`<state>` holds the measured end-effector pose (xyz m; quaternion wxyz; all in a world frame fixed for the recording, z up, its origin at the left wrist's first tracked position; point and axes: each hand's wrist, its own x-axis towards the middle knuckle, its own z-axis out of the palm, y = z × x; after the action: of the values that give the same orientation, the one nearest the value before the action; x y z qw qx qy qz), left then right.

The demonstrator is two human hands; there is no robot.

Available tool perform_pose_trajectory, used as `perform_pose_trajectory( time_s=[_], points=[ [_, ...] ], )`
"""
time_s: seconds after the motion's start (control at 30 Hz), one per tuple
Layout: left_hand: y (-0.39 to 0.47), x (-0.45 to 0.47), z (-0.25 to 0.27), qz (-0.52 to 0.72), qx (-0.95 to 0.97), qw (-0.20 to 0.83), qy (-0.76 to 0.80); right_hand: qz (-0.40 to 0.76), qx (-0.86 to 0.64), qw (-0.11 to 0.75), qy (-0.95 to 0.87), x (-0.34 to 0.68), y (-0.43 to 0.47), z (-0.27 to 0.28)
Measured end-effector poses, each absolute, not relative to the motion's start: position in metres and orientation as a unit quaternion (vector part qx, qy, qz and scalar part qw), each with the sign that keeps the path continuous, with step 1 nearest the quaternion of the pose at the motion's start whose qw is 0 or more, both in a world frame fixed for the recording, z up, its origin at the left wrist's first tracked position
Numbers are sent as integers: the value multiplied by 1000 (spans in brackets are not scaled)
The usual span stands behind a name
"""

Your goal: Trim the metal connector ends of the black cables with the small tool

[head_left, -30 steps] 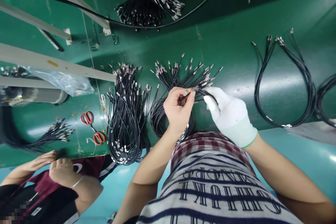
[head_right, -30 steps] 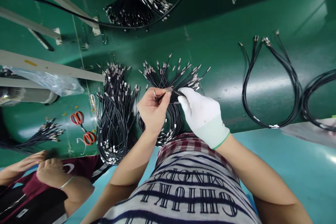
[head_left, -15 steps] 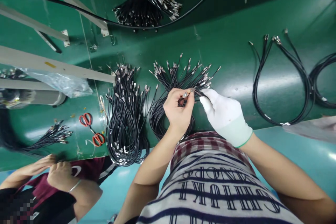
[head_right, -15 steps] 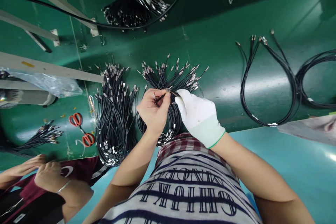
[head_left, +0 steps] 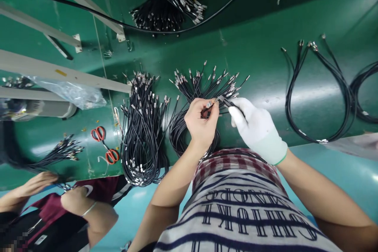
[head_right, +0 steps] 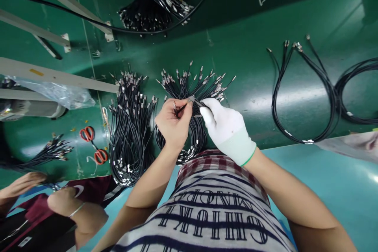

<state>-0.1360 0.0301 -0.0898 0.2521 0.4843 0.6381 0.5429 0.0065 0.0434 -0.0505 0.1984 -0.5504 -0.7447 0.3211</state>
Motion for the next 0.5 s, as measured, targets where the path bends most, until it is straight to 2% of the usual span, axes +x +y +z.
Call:
perform_pose_trajectory(
  time_s=[0.23,0.5],
  points=[
    [29,-136,-93,548,488,250,633,284,-561,161,-761,0,43,-59],
    [30,-137,-95,546,502,230,629,378,-509,283,-720,6,38,-54]
  ],
)
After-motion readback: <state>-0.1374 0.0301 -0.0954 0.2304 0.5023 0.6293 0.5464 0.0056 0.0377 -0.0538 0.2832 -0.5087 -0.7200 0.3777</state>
